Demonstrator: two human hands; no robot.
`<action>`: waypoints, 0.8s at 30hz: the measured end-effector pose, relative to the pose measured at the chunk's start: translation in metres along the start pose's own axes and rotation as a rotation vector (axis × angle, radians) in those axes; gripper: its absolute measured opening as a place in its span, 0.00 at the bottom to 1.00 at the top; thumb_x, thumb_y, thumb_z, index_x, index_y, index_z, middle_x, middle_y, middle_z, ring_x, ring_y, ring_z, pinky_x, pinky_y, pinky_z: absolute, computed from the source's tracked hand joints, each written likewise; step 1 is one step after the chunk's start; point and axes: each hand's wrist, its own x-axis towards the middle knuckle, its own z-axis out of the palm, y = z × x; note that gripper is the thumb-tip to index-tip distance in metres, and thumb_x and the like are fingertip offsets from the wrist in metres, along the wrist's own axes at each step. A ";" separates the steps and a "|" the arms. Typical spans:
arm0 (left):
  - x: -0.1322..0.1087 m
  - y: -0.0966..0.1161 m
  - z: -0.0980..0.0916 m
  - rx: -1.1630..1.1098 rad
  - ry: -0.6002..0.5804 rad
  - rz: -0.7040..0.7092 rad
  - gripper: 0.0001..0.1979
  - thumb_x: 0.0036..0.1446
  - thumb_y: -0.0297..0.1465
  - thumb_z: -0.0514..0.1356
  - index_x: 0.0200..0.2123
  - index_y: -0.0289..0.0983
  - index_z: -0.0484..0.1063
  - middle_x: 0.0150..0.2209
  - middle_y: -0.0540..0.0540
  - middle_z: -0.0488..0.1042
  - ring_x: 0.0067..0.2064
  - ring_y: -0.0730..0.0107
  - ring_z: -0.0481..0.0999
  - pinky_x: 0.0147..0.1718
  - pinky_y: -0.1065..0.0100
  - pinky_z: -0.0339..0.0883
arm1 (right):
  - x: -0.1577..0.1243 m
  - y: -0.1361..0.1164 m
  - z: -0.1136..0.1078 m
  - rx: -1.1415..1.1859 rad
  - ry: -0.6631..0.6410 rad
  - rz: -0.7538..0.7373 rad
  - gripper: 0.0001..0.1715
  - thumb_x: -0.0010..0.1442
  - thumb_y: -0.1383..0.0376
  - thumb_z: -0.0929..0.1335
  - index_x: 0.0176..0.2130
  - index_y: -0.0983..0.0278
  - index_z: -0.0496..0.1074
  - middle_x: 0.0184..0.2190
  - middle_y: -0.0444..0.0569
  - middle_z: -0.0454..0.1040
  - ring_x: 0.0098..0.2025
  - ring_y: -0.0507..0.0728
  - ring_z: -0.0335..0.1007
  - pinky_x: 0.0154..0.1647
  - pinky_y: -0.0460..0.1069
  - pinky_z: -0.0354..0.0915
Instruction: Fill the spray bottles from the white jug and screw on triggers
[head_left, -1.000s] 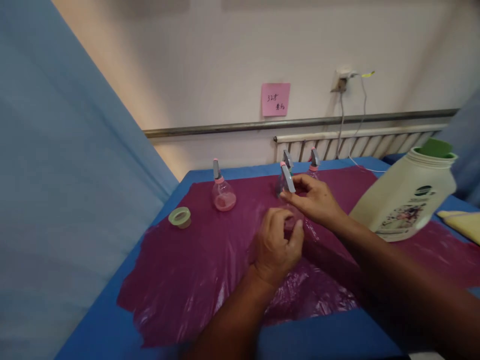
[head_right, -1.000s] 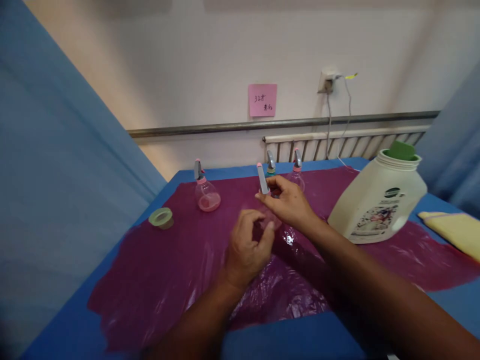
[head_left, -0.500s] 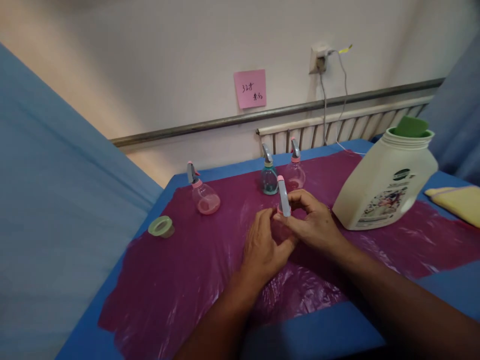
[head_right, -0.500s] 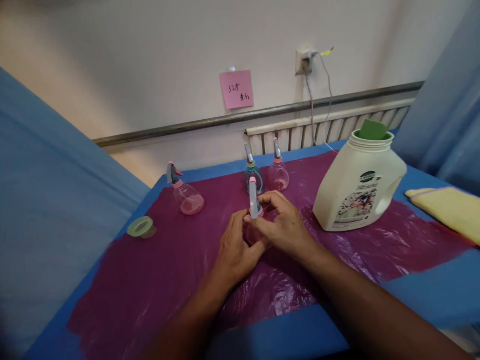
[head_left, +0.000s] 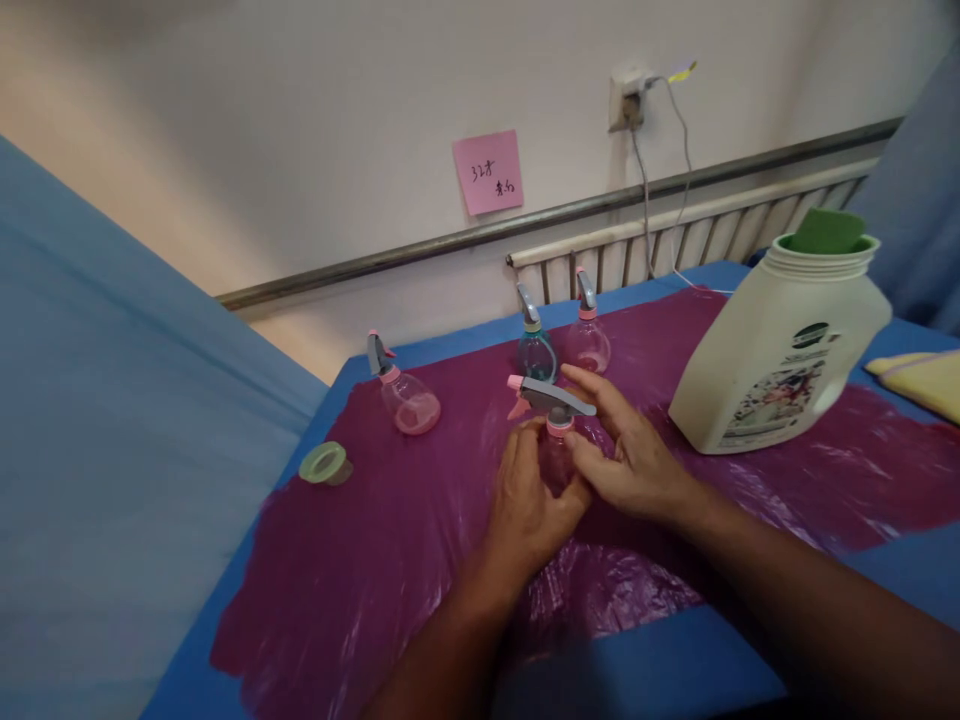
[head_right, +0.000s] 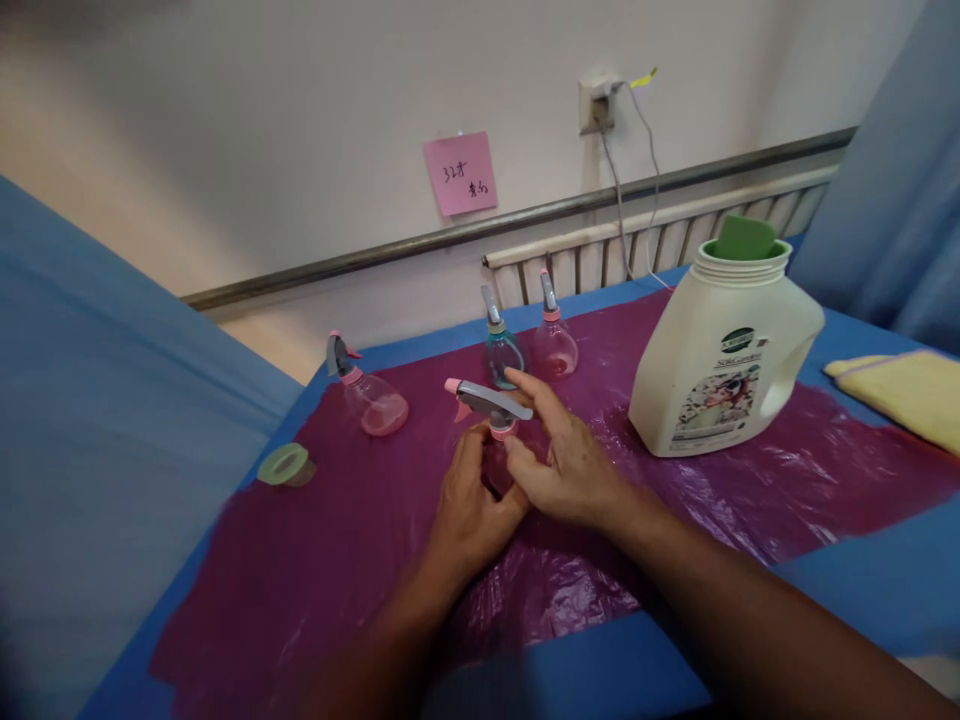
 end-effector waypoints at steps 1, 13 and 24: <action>0.000 0.000 0.000 0.000 -0.001 0.002 0.26 0.63 0.29 0.70 0.62 0.44 0.70 0.59 0.42 0.79 0.60 0.52 0.80 0.60 0.51 0.75 | 0.000 0.000 0.001 -0.011 0.020 -0.023 0.45 0.65 0.66 0.75 0.76 0.50 0.65 0.64 0.52 0.81 0.66 0.65 0.80 0.71 0.64 0.74; 0.000 0.002 0.001 0.000 -0.006 0.011 0.26 0.64 0.30 0.70 0.63 0.44 0.70 0.59 0.42 0.79 0.60 0.52 0.80 0.61 0.50 0.75 | 0.001 0.001 0.002 -0.014 0.050 -0.036 0.47 0.65 0.65 0.75 0.77 0.50 0.65 0.62 0.52 0.82 0.63 0.65 0.81 0.70 0.64 0.74; 0.004 0.006 0.000 -0.008 -0.019 0.109 0.29 0.64 0.30 0.69 0.67 0.45 0.69 0.62 0.40 0.79 0.61 0.49 0.81 0.64 0.49 0.76 | -0.004 0.003 -0.001 0.026 -0.004 -0.009 0.45 0.69 0.64 0.73 0.79 0.50 0.63 0.67 0.52 0.79 0.67 0.65 0.79 0.72 0.64 0.74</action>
